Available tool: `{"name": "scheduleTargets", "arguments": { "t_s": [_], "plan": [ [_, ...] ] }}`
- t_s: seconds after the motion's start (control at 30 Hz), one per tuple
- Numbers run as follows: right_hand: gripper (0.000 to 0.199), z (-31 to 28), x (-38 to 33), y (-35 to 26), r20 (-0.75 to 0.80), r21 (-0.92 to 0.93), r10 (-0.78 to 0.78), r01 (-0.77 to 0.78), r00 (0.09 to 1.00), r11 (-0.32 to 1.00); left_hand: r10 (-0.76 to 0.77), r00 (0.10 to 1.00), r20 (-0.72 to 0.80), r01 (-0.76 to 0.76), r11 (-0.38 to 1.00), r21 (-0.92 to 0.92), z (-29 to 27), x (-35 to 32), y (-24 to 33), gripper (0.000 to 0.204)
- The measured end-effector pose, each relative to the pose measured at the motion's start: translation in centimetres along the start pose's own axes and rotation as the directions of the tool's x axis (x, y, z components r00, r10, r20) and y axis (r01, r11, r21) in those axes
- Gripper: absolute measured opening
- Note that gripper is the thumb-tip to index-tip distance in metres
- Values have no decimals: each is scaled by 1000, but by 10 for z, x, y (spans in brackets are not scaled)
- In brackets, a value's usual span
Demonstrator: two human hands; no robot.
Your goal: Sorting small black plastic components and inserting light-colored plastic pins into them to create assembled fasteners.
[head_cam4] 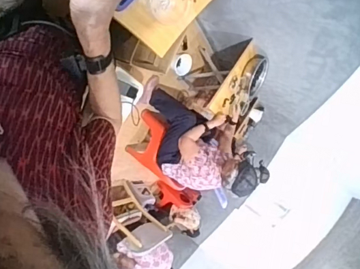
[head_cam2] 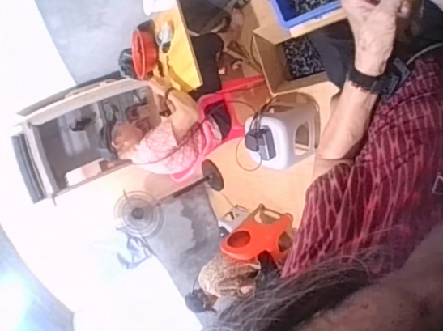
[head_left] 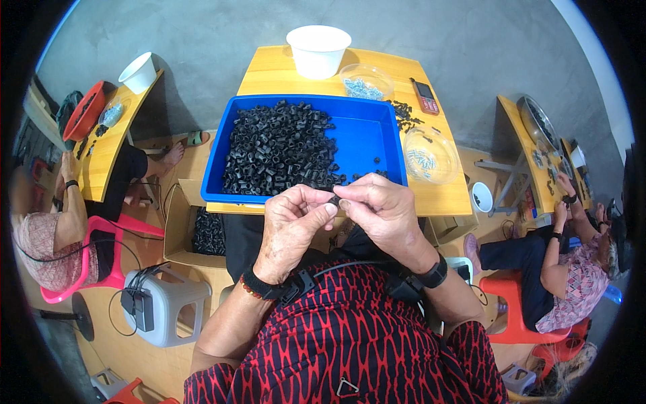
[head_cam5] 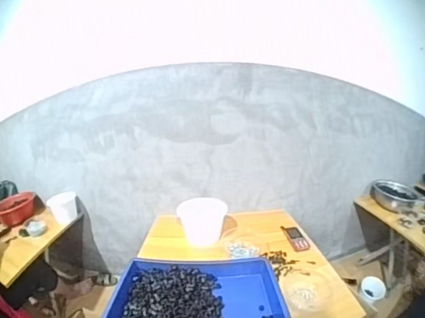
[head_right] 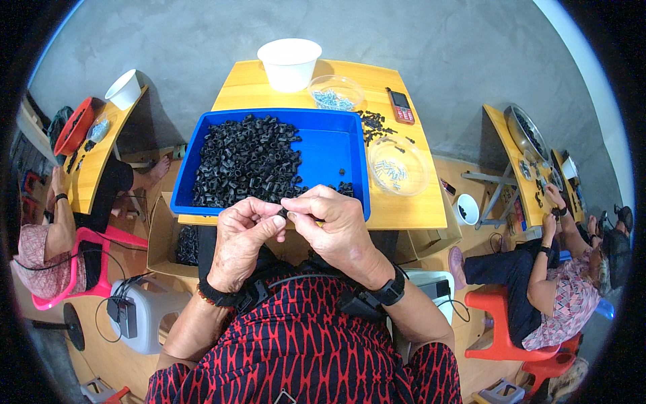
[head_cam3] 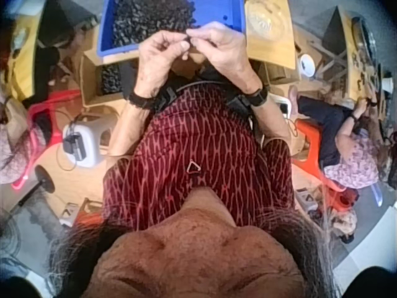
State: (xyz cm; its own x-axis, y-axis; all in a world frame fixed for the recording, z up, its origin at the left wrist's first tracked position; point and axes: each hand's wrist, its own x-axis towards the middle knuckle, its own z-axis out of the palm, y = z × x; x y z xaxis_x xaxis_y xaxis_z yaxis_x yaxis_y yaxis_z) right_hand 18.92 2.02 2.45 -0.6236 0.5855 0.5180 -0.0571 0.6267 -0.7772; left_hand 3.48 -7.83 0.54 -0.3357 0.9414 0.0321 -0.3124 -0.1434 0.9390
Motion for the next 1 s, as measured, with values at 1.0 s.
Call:
{"name": "scheduleTargets", "arguments": {
  "t_s": [1.0],
  "plan": [
    [20,2,-1,-9,45,-103,-28,33,999,994,-22,999,33,24,998,-50,-1,-1,-5,9]
  ]
}}
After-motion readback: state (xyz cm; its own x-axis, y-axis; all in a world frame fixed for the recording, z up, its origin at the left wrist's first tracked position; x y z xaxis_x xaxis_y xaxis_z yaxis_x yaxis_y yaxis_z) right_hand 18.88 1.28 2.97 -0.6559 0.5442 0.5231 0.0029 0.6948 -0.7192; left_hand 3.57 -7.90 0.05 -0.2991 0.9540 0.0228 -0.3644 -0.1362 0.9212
